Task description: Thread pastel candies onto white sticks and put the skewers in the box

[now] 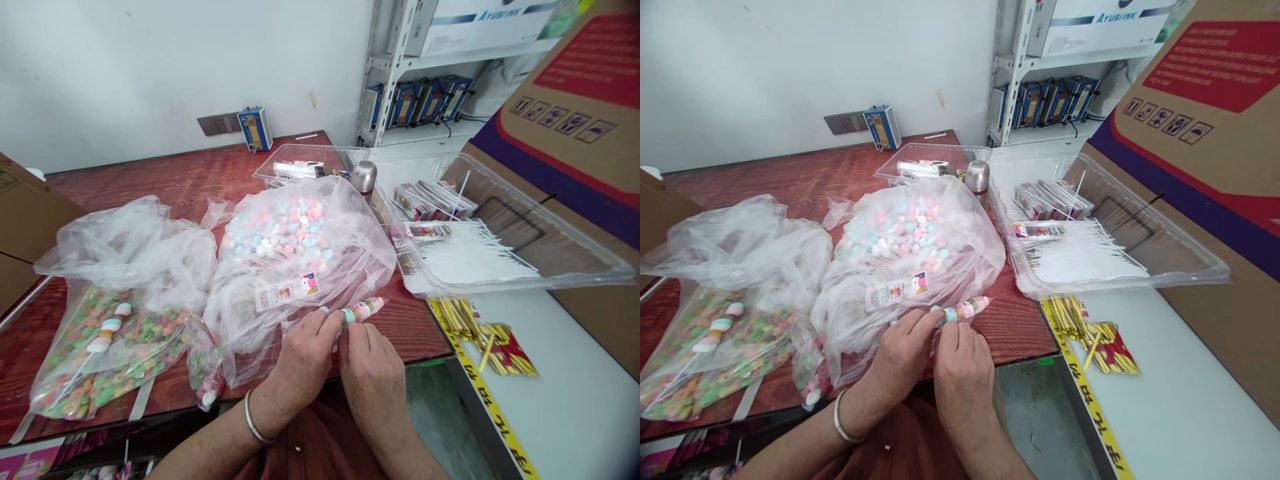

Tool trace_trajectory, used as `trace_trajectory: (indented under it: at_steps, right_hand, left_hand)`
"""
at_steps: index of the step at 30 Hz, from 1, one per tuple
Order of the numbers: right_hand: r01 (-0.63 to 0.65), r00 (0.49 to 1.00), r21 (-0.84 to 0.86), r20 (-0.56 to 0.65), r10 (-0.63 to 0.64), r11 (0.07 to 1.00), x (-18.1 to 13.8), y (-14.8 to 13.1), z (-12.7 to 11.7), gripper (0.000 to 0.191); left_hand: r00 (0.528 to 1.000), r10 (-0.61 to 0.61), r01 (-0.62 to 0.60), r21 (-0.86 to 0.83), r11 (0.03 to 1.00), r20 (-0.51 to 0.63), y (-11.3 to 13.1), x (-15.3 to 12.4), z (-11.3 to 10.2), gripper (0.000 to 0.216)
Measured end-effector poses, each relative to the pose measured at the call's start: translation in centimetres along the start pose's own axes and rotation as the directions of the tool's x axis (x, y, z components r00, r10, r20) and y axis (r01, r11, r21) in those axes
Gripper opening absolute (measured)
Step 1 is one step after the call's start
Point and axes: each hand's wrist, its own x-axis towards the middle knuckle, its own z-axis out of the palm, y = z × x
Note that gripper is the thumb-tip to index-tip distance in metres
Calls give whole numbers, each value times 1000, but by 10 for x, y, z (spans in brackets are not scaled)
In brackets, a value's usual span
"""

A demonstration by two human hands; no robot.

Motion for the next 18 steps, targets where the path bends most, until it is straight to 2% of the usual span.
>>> trace_trajectory:
  at_steps: [4,9,11,13,15,16,18]
  right_hand:
    - [-5,1000,13,0,5,1000,2,-1,-1,22]
    - [-3,1000,12,6,3,1000,2,-2,1,23]
    - [-7,1000,12,-11,7,1000,4,-3,4,24]
    - [-22,998,41,-50,24,999,6,-3,7,24]
    - [-47,993,125,-101,60,991,9,-3,12,22]
    - [-65,988,190,-125,90,980,10,-3,14,20]
    - [-144,971,383,-122,204,913,14,-1,18,16]
  left_hand:
    - [998,-3,3,-1,1000,-60,-1,-2,3,23]
    - [999,17,-18,-45,999,-37,-4,-4,4,34]
    - [998,-20,15,-90,996,-57,-5,-2,6,29]
    - [987,-140,122,-213,969,-72,-4,3,7,24]
    - [933,-360,319,-424,847,-17,-1,11,8,18]
    - [878,-476,424,-552,718,55,1,15,9,15]
    - [742,-621,543,-770,334,254,6,23,11,9]
